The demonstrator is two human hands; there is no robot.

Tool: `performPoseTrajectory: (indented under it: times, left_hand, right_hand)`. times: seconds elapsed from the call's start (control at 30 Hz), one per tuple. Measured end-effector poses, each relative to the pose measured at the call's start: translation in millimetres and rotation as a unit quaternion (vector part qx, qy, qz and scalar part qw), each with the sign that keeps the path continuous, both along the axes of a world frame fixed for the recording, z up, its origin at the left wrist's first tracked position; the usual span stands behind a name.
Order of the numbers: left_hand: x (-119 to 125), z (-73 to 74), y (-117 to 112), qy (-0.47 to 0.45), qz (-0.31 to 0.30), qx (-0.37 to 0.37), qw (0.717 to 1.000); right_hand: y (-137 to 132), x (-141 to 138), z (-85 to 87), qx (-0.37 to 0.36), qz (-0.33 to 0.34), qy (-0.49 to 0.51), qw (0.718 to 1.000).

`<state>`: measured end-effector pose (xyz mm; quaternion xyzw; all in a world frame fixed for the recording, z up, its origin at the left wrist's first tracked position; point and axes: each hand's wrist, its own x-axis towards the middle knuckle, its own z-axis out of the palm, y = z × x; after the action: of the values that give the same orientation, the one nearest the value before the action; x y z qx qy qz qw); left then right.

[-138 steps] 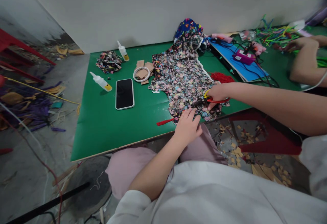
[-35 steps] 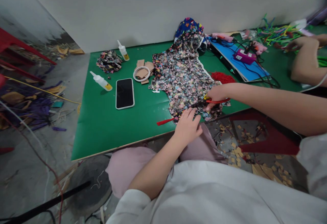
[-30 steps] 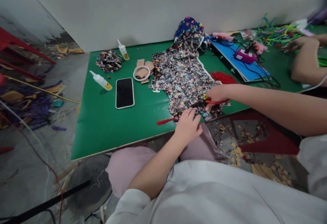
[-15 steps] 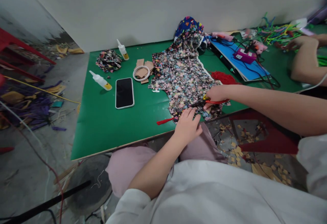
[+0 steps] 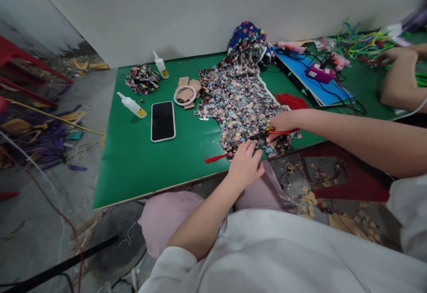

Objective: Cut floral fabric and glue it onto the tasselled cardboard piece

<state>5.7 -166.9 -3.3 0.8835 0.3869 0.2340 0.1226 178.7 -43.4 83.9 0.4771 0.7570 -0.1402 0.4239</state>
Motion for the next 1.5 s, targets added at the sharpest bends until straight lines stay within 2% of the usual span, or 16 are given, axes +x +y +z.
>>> performPoseTrajectory:
  times: [0.13,0.27,0.67,0.97,1.3,1.5]
  left_hand:
    - [-0.1,-0.6,0.4,0.001,0.0,0.006,1.0]
    - [-0.3,0.3,0.5,0.001,0.0,0.002,1.0]
    - [-0.5,1.0,-0.1,-0.004,0.002,-0.003,1.0]
    - [-0.6,1.0,-0.3,-0.005,0.001,-0.002,1.0]
    - [0.0,0.3,-0.4,-0.002,0.002,0.003,1.0]
    - [-0.4,0.3,-0.5,-0.005,0.001,-0.003,1.0]
  right_hand:
    - [4.8,4.0,-4.0,-0.008,-0.024,0.014,1.0]
    - [9.5,7.1,-5.7,-0.02,-0.017,0.009,1.0]
    - [5.3,-0.9,6.2,-0.028,-0.015,0.01,0.999]
    - [7.0,1.3,-1.3,-0.025,-0.021,0.014,0.999]
    - [-3.5,-5.4,-1.9,0.017,0.001,-0.007,1.0]
    - [-15.1,-1.4,-4.9,0.082,0.026,-0.009,0.996]
